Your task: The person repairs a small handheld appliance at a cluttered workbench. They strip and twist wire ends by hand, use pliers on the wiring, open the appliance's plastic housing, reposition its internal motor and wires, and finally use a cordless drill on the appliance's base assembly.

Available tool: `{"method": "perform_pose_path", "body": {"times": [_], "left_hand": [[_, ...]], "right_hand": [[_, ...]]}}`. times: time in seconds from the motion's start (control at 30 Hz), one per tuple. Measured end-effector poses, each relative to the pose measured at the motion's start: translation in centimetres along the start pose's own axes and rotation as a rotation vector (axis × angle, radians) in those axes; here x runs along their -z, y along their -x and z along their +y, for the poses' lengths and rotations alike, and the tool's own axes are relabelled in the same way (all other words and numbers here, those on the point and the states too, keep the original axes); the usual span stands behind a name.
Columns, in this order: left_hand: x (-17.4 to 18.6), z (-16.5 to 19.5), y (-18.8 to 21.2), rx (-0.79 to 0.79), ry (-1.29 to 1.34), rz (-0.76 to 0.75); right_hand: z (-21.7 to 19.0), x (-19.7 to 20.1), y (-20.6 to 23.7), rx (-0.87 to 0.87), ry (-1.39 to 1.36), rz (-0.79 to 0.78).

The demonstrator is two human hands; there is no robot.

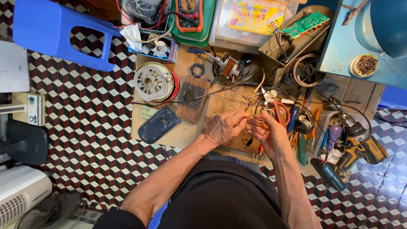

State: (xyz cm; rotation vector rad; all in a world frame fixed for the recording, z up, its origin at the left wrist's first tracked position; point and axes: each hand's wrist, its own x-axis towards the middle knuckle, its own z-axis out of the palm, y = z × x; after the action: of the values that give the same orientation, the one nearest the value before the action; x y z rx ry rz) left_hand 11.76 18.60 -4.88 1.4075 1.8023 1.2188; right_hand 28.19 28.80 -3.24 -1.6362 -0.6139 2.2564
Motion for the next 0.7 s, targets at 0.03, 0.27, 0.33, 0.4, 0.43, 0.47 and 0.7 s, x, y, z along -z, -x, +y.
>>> {"method": "perform_pose_path", "body": {"times": [0.03, 0.27, 0.33, 0.4, 0.43, 0.47, 0.7], "left_hand": [[-0.1, -0.1, 0.1, 0.061, 0.016, -0.023], [-1.7, -0.7, -0.1, 0.315, 0.275, -0.014], [-2.1, -0.8, -0.5, 0.452, 0.485, 0.057], [-2.5, -1.0, -0.7, 0.684, 0.664, 0.123], [-2.5, -1.2, -0.8, 0.709, 0.798, 0.092], [-2.4, -1.5, -0.9, 0.734, 0.931, 0.061], [-3.4, -2.7, -1.3, 0.773, 1.097, 0.055]], "right_hand": [[-0.1, -0.1, -0.1, 0.015, 0.076, -0.004], [-0.2, -1.0, 1.0, 0.305, 0.547, 0.016], [-0.1, -1.7, 1.5, 0.400, 0.619, 0.044], [0.0, -2.1, 2.1, 0.476, 0.694, 0.081], [0.0, -2.3, 2.4, 0.504, 0.733, 0.099], [0.0, -2.4, 2.5, 0.530, 0.773, 0.116], [-0.3, -2.8, 2.9, 0.646, 0.842, 0.155]]}}
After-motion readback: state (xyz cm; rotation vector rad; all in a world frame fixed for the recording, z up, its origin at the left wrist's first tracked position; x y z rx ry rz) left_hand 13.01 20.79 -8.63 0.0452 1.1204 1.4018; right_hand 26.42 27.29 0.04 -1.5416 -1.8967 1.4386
